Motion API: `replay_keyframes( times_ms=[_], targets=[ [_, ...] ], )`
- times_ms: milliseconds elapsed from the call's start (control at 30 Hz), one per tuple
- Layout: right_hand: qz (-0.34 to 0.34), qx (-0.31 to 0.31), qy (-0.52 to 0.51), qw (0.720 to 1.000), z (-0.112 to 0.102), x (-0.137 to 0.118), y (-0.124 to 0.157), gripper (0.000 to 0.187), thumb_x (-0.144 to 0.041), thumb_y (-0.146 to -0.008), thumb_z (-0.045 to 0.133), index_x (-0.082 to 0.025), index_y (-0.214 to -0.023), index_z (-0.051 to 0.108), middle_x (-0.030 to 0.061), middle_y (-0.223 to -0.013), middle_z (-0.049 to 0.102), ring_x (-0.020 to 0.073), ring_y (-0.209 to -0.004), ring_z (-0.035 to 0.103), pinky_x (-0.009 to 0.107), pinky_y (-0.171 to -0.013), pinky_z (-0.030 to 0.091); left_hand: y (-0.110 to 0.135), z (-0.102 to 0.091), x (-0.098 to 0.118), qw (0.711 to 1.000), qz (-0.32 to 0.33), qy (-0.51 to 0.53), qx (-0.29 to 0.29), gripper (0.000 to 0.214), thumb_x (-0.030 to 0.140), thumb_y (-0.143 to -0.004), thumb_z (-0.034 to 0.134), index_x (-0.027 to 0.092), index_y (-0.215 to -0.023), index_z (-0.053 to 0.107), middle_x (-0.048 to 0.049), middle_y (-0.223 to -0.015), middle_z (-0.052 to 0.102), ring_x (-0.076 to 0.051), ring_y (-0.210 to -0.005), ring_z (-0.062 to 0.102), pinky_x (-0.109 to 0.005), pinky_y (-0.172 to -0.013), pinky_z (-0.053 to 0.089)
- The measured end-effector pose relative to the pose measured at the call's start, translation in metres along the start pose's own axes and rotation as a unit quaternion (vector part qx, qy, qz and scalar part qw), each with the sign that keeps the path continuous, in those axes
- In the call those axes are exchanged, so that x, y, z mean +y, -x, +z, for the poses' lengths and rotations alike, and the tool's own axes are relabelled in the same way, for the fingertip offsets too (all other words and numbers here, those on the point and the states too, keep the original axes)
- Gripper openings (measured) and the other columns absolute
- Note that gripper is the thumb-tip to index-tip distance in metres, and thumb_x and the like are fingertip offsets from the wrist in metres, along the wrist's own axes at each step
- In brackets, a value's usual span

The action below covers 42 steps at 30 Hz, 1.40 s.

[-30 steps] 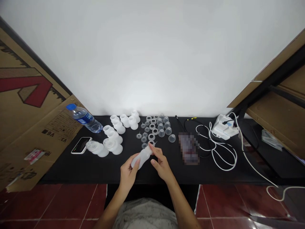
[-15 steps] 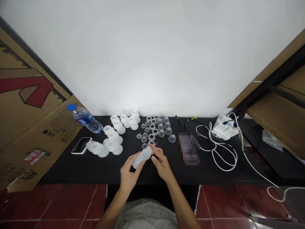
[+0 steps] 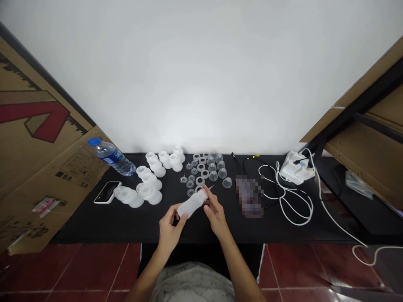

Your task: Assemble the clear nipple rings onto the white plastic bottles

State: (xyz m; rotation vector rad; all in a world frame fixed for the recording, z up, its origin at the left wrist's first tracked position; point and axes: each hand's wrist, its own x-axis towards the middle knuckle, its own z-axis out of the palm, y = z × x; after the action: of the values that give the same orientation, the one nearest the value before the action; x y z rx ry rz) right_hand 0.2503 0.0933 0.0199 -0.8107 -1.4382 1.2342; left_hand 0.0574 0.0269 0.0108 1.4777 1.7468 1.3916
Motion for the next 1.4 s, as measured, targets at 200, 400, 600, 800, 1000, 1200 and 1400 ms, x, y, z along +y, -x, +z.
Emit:
replay_keyframes(
  times_ms=[200, 400, 600, 800, 1000, 1200, 1400],
  targets=[
    [-0.007, -0.019, -0.019, 1.0, 0.0016, -0.0005, 0.002, 0.074, -0.07, -0.102, 0.065, -0.031, -0.165, 0.055, 0.0128, -0.157, 0.064, 0.0352, -0.147, 0.057, 0.052, -0.124, 0.046, -0.0012, -0.0009, -0.0012, 1.0, 0.011, 0.002, -0.002, 0.046, 0.057, -0.102, 0.063, 0.018, -0.083, 0.075, 0.0017, -0.065, 0.06, -0.014, -0.061, 0.051, -0.025, -0.06, 0.041],
    [-0.007, -0.029, 0.005, 1.0, 0.002, 0.0013, 0.0028, 0.088, -0.08, -0.099, 0.061, -0.026, -0.168, 0.051, 0.0152, -0.15, 0.068, 0.036, -0.144, 0.059, 0.051, -0.121, 0.049, -0.0004, -0.0017, -0.0002, 1.0, 0.015, 0.008, 0.005, 0.052, 0.057, -0.104, 0.061, 0.017, -0.072, 0.072, 0.0006, -0.065, 0.058, -0.014, -0.061, 0.054, -0.025, -0.061, 0.041],
    [0.001, -0.03, 0.034, 0.999, -0.0024, -0.0056, 0.0002, 0.068, -0.067, -0.107, 0.058, -0.029, -0.164, 0.056, 0.0121, -0.148, 0.071, 0.0329, -0.142, 0.06, 0.048, -0.122, 0.048, -0.0024, -0.0031, 0.0001, 1.0, -0.007, 0.006, -0.002, 0.05, 0.061, -0.103, 0.061, 0.016, -0.091, 0.08, -0.0002, -0.069, 0.063, -0.015, -0.062, 0.052, -0.025, -0.06, 0.042],
    [0.008, -0.01, 0.068, 0.998, -0.0043, -0.0043, -0.0001, 0.058, -0.059, -0.112, 0.054, -0.032, -0.163, 0.057, 0.0088, -0.153, 0.069, 0.0336, -0.145, 0.057, 0.052, -0.122, 0.047, -0.0049, -0.0066, 0.0048, 1.0, 0.02, -0.008, -0.022, 0.038, 0.053, -0.103, 0.067, 0.021, -0.114, 0.082, -0.0021, -0.084, 0.071, -0.017, -0.069, 0.059, -0.027, -0.068, 0.05],
    [0.011, -0.005, 0.073, 0.997, -0.0046, -0.0024, -0.0007, 0.054, -0.056, -0.114, 0.052, -0.035, -0.163, 0.057, 0.0063, -0.159, 0.065, 0.0334, -0.149, 0.055, 0.053, -0.125, 0.045, -0.004, -0.0067, 0.0046, 0.998, 0.055, -0.005, -0.025, 0.035, 0.044, -0.102, 0.072, 0.023, -0.129, 0.079, -0.0079, -0.109, 0.079, -0.021, -0.087, 0.071, -0.031, -0.079, 0.058],
    [0.016, 0.0, 0.076, 0.997, -0.005, -0.0042, -0.0013, 0.053, -0.055, -0.114, 0.051, -0.034, -0.163, 0.057, 0.006, -0.161, 0.064, 0.0321, -0.15, 0.055, 0.052, -0.127, 0.043, -0.0024, -0.004, 0.0031, 0.997, 0.077, -0.003, -0.011, 0.043, 0.042, -0.098, 0.078, 0.024, -0.137, 0.075, -0.0123, -0.126, 0.08, -0.03, -0.117, 0.073, -0.042, -0.101, 0.061],
    [0.025, 0.014, 0.071, 0.997, -0.0015, -0.0038, 0.0016, 0.054, -0.055, -0.113, 0.054, -0.032, -0.162, 0.058, 0.0079, -0.157, 0.067, 0.0315, -0.148, 0.058, 0.05, -0.125, 0.046, -0.0022, -0.0038, 0.0039, 0.998, 0.07, -0.002, -0.008, 0.038, 0.044, -0.102, 0.072, 0.022, -0.133, 0.076, -0.0126, -0.12, 0.079, -0.029, -0.111, 0.073, -0.041, -0.097, 0.062]
  ],
)
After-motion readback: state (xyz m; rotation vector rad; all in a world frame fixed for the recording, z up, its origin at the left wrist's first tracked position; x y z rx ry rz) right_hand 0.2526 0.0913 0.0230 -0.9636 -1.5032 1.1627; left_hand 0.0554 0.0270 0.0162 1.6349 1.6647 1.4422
